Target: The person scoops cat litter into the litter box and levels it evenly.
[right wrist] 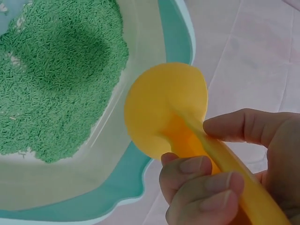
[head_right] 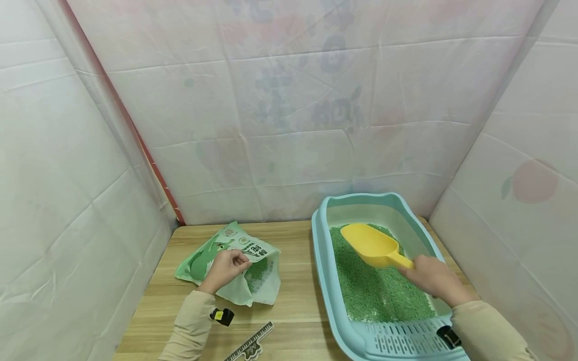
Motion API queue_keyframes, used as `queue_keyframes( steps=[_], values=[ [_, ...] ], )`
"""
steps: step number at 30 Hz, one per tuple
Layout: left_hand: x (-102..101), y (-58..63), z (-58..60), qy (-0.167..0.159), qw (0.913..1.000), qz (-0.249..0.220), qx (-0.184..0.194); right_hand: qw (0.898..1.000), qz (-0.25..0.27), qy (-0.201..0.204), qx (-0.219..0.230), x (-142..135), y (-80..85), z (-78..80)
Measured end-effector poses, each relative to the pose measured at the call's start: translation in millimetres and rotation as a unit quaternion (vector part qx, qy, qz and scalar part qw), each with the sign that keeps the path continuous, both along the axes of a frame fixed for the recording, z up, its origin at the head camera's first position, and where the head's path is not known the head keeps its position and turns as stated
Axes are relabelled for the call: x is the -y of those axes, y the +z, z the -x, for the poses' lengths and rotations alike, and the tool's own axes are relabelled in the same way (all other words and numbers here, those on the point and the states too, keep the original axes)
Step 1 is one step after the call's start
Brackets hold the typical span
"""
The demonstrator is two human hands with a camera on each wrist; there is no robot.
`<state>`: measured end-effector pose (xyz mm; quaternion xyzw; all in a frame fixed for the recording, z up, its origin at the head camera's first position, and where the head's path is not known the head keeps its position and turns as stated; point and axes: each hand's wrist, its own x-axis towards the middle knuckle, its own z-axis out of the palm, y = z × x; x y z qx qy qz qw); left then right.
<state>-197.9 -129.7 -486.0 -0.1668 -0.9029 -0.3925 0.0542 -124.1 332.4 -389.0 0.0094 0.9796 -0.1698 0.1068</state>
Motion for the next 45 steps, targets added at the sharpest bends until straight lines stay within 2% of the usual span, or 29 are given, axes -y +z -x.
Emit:
queue_keyframes(
  steps=[14, 22, 45],
  values=[
    [-0.6, 1.0, 0.2, 0.003, 1.0, -0.004, 0.006, 0.995, -0.025, 0.041, -0.083, 20.5, 5.6, 1.6],
    [-0.5, 1.3, -0.2, 0.001, 1.0, -0.003, 0.005, 0.996, -0.003, 0.046, -0.082, 32.8, 2.8, 4.6],
    [-0.9, -0.3, -0.2, 0.007, 1.0, 0.001, 0.002, 0.991, 0.021, 0.096, -0.092, 70.9, -7.4, 9.1]
  ],
)
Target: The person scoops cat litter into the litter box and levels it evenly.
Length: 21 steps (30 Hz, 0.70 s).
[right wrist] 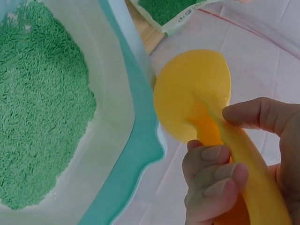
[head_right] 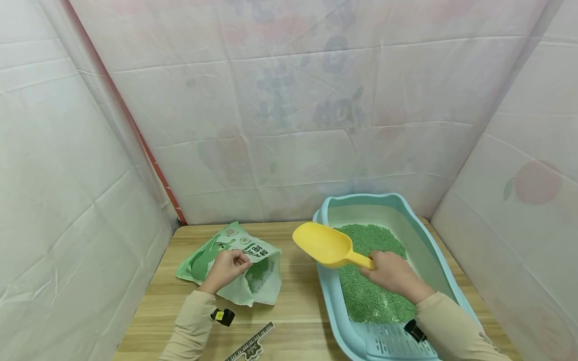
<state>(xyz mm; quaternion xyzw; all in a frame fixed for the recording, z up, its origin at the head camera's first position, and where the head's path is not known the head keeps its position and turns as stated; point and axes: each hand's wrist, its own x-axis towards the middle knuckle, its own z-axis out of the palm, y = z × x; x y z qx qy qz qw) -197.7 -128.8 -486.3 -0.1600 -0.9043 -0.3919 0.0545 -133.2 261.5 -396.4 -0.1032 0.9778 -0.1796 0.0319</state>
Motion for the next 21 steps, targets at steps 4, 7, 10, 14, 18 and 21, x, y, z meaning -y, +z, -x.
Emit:
queue_keyframes(
  steps=[4, 7, 10, 14, 18, 21],
  values=[
    [0.1, -0.4, 0.0, -0.002, 1.0, 0.003, -0.001, 1.0, 0.006, 0.009, 0.003, 4.3, -1.7, -0.7],
    [0.3, -0.6, -0.1, -0.004, 1.0, 0.001, -0.001, 1.0, 0.013, 0.011, 0.009, 6.8, -2.6, -1.1],
    [0.4, -0.2, -0.2, -0.003, 1.0, 0.001, 0.001, 1.0, 0.016, 0.015, 0.007, 9.4, -4.0, -1.8],
    [0.3, 0.3, -0.7, -0.003, 1.0, 0.003, 0.003, 1.0, 0.02, 0.02, 0.01, 14.2, -5.9, -2.9],
    [0.2, -0.2, -0.9, -0.003, 1.0, 0.004, 0.002, 0.999, 0.02, 0.024, 0.021, 19.1, -8.8, -3.2],
    [-0.2, -1.1, -0.7, -0.002, 1.0, 0.004, 0.0, 0.999, 0.019, 0.024, 0.032, 22.7, -11.5, -3.4]
  ],
)
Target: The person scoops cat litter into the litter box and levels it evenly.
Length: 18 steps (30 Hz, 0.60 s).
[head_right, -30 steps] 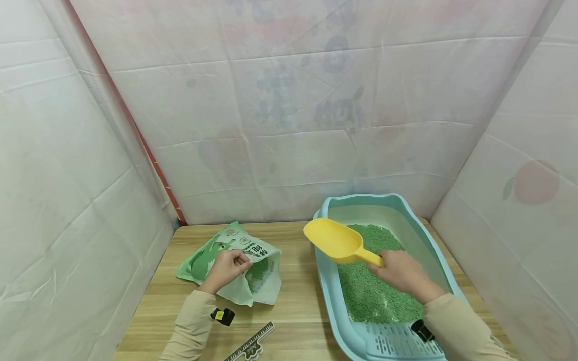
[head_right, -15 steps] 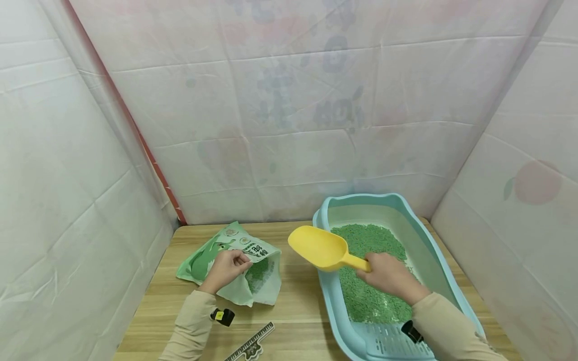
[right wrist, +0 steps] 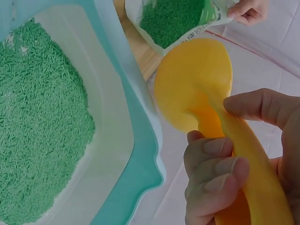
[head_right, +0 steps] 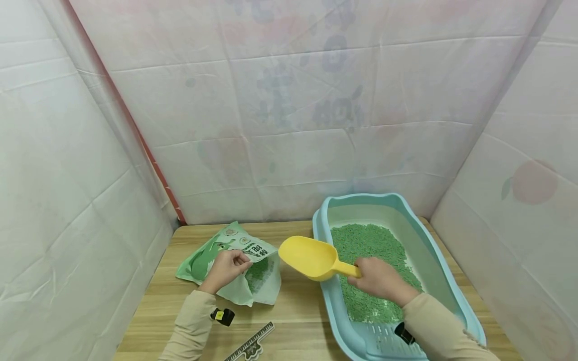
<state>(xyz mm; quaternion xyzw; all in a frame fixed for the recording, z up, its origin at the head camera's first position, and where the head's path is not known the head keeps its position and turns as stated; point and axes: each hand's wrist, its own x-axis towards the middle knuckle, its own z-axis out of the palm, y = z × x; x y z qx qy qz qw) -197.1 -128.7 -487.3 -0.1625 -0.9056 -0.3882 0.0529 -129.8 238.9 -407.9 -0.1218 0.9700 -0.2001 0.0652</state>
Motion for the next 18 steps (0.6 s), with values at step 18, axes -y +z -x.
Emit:
queue_keyframes(
  steps=[18],
  values=[
    [-1.0, 1.1, 0.8, -0.001, 1.0, -0.005, 0.0, 0.999, 0.004, 0.028, 0.027, 15.2, -11.2, 2.1]
  ],
)
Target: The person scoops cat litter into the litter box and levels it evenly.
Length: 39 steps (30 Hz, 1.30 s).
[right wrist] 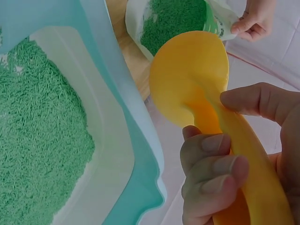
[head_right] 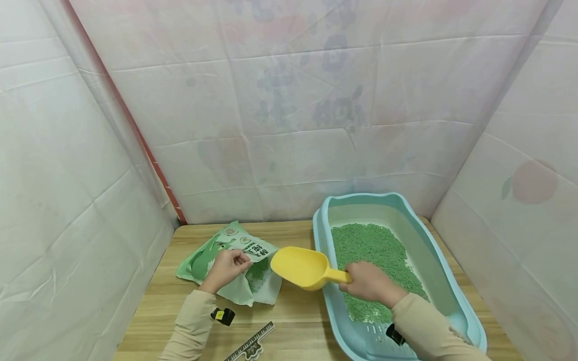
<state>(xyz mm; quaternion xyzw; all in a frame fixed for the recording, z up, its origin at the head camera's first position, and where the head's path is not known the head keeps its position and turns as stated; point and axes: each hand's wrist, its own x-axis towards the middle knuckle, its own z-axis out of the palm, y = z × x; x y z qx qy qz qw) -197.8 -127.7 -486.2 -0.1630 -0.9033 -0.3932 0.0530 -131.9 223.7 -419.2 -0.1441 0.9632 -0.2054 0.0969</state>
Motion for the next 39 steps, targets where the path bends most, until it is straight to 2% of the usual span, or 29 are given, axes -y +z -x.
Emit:
queue_keyframes(
  steps=[5, 12, 26, 31, 39],
  values=[
    [0.1, 0.0, 0.0, 0.0, 1.0, 0.001, 0.0, 1.0, 0.002, 0.023, 0.002, 5.4, -7.4, -0.9],
    [0.2, -0.5, 0.6, 0.002, 1.0, 0.0, 0.001, 1.0, -0.004, 0.025, 0.016, 15.3, -16.9, -1.5],
    [1.3, -1.8, 0.0, -0.007, 1.0, -0.001, -0.007, 0.999, -0.017, 0.042, -0.003, 27.3, -23.9, -1.1],
    [0.7, -0.9, -0.5, -0.003, 1.0, -0.004, 0.006, 0.998, -0.03, 0.046, -0.012, 34.1, -26.4, 0.9],
    [0.6, -1.1, -0.8, -0.002, 1.0, -0.003, -0.002, 0.997, -0.048, 0.049, -0.036, 42.0, -29.7, 5.2]
  ],
)
